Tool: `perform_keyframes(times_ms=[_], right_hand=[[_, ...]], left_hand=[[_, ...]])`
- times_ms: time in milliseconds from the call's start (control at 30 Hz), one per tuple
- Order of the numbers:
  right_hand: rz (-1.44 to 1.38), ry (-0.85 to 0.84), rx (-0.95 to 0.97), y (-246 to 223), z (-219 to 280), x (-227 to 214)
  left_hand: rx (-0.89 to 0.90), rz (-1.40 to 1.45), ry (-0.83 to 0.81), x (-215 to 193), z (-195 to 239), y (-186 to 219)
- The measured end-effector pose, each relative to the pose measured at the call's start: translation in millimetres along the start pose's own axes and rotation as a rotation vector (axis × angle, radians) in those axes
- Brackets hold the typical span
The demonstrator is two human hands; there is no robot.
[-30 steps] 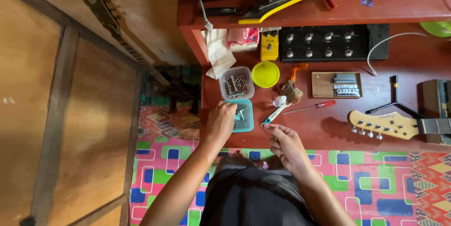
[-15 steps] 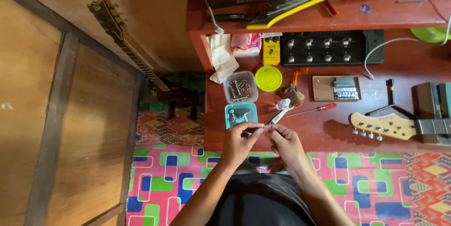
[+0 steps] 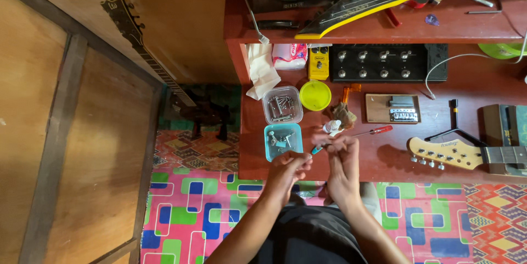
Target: The person works on the headstock of a sunburst electric guitar, using a screwdriver and an Allen wrench to adjust the tuning pegs. They repeatedly remove and reinsert small metal components from a blue container while tightening screws on the headstock.
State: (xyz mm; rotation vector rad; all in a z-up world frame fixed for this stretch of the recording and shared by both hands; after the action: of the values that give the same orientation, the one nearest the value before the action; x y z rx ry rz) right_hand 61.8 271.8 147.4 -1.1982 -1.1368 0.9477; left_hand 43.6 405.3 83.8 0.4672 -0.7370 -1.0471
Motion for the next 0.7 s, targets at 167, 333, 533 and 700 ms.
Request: perform_keyframes(times_ms=[167,333,533,700], right_hand=[[-0.086,0.05,-0.068,-6,9,6],[-0.116,0.106,-0.064,-6,10,5],[-0.029,0.061,-0.222,-28,11,11],[0.017,0.029,-0.184,-18,15,8]], left_hand=[[-0.021,0.037,0.054,18,1,-6],[-0.044,0.06,0.071,32,8,2],[0.017,0.112,0.021,38,13,4],[0.071,0.2,0.008,34,12,8]])
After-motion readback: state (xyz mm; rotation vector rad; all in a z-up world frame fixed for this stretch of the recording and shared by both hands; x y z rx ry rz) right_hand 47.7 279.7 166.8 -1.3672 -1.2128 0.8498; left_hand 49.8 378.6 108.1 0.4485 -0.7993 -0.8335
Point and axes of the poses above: each hand's wrist, its own z-axis away from the middle knuckle, its own x-axis out of the palm, y = z × x, the point moved 5 cm from there along -z, towards the middle knuckle, and after that the axes turned 5 degrees about y, right-handed, at the moved point
